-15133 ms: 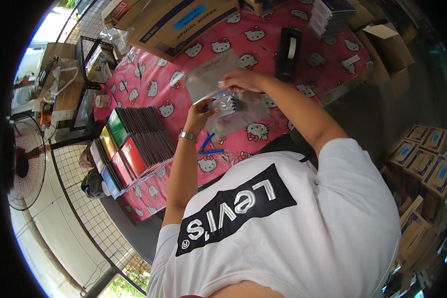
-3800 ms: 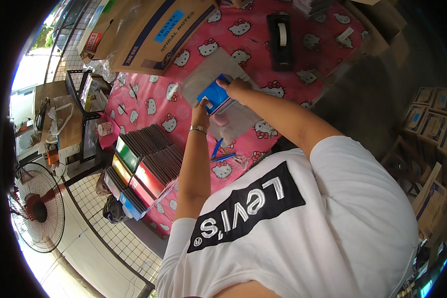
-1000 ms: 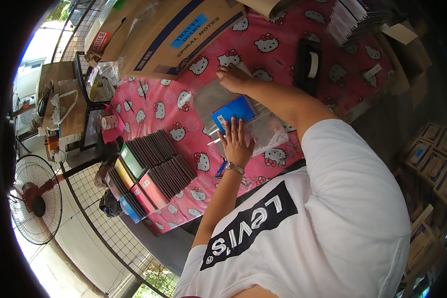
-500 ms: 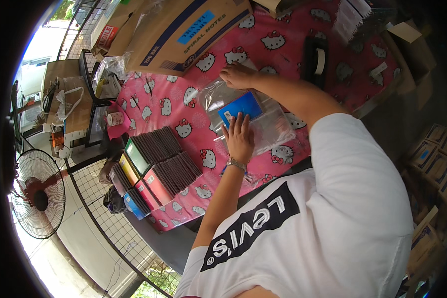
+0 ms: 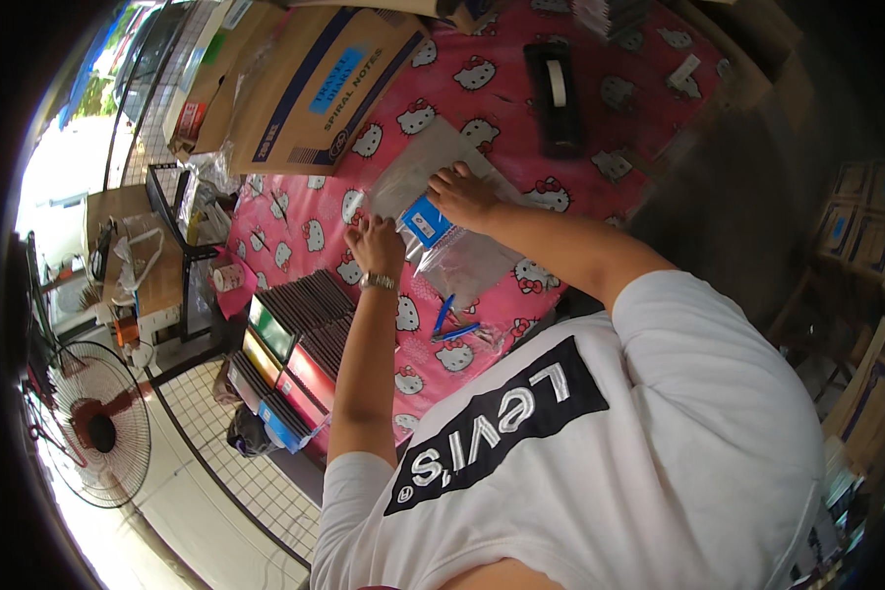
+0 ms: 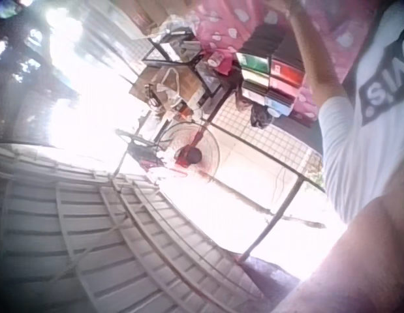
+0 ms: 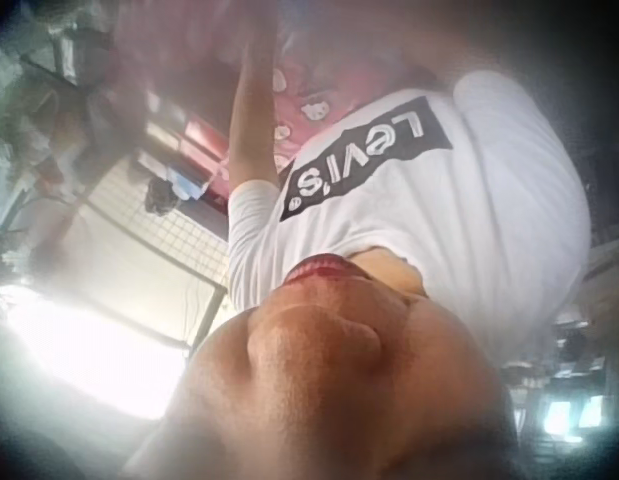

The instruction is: The person organizes small notebooks by color on a table and then places stacks of them into clear plastic bags.

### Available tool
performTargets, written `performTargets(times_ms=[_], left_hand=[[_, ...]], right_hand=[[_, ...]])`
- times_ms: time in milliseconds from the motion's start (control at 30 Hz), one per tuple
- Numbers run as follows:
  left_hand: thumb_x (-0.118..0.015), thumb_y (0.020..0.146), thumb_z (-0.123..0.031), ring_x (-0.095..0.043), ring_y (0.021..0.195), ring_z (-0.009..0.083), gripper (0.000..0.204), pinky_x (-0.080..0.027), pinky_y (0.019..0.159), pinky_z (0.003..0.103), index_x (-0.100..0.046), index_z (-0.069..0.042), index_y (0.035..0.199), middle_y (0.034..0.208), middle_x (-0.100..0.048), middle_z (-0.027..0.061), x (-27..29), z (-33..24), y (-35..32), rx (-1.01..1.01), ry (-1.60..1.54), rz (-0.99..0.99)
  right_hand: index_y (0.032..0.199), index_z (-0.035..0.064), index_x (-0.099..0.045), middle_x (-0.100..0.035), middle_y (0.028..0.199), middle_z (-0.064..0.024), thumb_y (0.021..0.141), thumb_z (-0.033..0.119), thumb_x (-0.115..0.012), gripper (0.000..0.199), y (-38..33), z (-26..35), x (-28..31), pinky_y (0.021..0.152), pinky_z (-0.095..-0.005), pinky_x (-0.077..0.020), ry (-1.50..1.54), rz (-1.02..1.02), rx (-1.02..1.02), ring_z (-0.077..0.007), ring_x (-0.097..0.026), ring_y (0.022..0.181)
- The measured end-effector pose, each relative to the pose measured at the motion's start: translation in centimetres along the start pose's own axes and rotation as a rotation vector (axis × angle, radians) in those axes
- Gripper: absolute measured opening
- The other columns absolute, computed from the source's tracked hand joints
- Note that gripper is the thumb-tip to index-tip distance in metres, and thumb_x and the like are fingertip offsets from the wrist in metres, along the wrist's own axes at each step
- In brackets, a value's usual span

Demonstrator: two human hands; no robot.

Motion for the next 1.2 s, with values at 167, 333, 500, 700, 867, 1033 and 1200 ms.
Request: performTargets(times_ms=[167, 333, 500, 700, 867, 1033, 1200], left_hand=[[-0.069, 0.071, -0.025, -0.048, 0.112, 0.0266, 0.046, -0.035, 0.096, 0.042, -0.056, -0.009, 0.112, 0.115, -0.054, 0.0093, 4.0, -6.4, -1.1, -0.195, -0.202, -0.368], [-0.06, 0.076, -0.023, -0.054, 0.104, 0.0272, 0.04, -0.04, 0.088, 0.043, -0.055, -0.007, 0.112, 0.102, -0.059, 0.0095, -0.7, -4.8, 0.1, 0.024, -0.375, -0.431], [-0.056, 0.075, -0.018, -0.056, 0.097, 0.0277, 0.024, -0.039, 0.089, 0.043, -0.064, -0.007, 0.095, 0.096, -0.062, 0.0088, 1.3, -6.5, 1.1, -0.047, -0.256, -0.246], [-0.055, 0.075, -0.017, -0.06, 0.086, 0.0296, 0.016, -0.044, 0.082, 0.042, -0.067, -0.007, 0.075, 0.083, -0.064, 0.0105, 0.5, -5.9, 0.8, -0.177, -0.274, -0.381], [-0.054, 0.077, -0.016, -0.062, 0.082, 0.0299, 0.017, -0.048, 0.074, 0.041, -0.067, -0.007, 0.073, 0.082, -0.065, 0.0124, 0.0, -6.7, 1.4, -0.224, -0.269, -0.226], [-0.054, 0.077, -0.015, -0.064, 0.078, 0.0302, 0.017, -0.049, 0.077, 0.04, -0.068, -0.008, 0.075, 0.081, -0.066, 0.0123, -1.5, -6.9, 1.7, -0.167, -0.248, -0.125], [-0.047, 0.081, -0.008, -0.065, 0.089, 0.0281, 0.023, -0.04, 0.097, 0.042, -0.067, -0.003, 0.092, 0.093, -0.067, 0.0137, -2.3, -7.6, 1.2, -0.203, -0.189, -0.091]], right_hand=[[0.097, 0.0114, -0.063, -0.055, 0.102, -0.0023, 0.083, 0.02, -0.051, 0.02, -0.6, -0.7, 1.5, 0.092, -0.0399, -0.0347, -0.004, -0.09, -0.078, -0.018, -0.048, 0.106], [0.101, 0.0113, -0.062, -0.055, 0.104, -0.0039, 0.082, 0.023, -0.054, 0.024, -4.4, 1.0, 5.1, 0.094, -0.0422, -0.0348, 0.247, -0.092, -0.201, -0.019, -0.049, 0.106], [0.116, 0.0113, -0.058, -0.049, 0.129, -0.0128, 0.085, 0.036, -0.055, 0.04, -7.7, 3.1, 1.9, 0.105, -0.0488, -0.0259, 0.267, 0.009, -0.145, -0.0278, -0.041, 0.124], [0.127, 0.01, -0.051, -0.036, 0.139, -0.0266, 0.08, 0.052, -0.059, 0.064, -6.4, 5.2, 0.8, 0.108, -0.0589, -0.0159, 0.206, 0.157, -0.097, -0.0392, -0.027, 0.135], [0.126, 0.0073, -0.052, -0.033, 0.142, -0.026, 0.078, 0.054, -0.06, 0.067, -4.2, 4.9, 0.0, 0.107, -0.0619, -0.0157, 0.225, 0.296, -0.149, -0.041, -0.022, 0.136], [0.111, 0.0053, -0.06, -0.041, 0.137, -0.0216, 0.077, 0.046, -0.065, 0.054, -4.2, 4.0, 1.1, 0.104, -0.0603, -0.0234, 0.299, 0.189, -0.171, -0.0406, -0.033, 0.13], [0.096, 0.0075, -0.064, -0.054, 0.114, -0.0159, 0.077, 0.03, -0.071, 0.03, -10.2, -11.2, 8.2, 0.083, -0.0473, -0.0427, 0.448, -0.512, -0.611, -0.0317, -0.054, 0.099]])
Point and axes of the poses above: each hand's wrist, its own y-axis towards the middle knuckle, its own x-axis out of the back of the hand, z = x × y, the point moved 8 cm from there along y, towards the middle knuckle
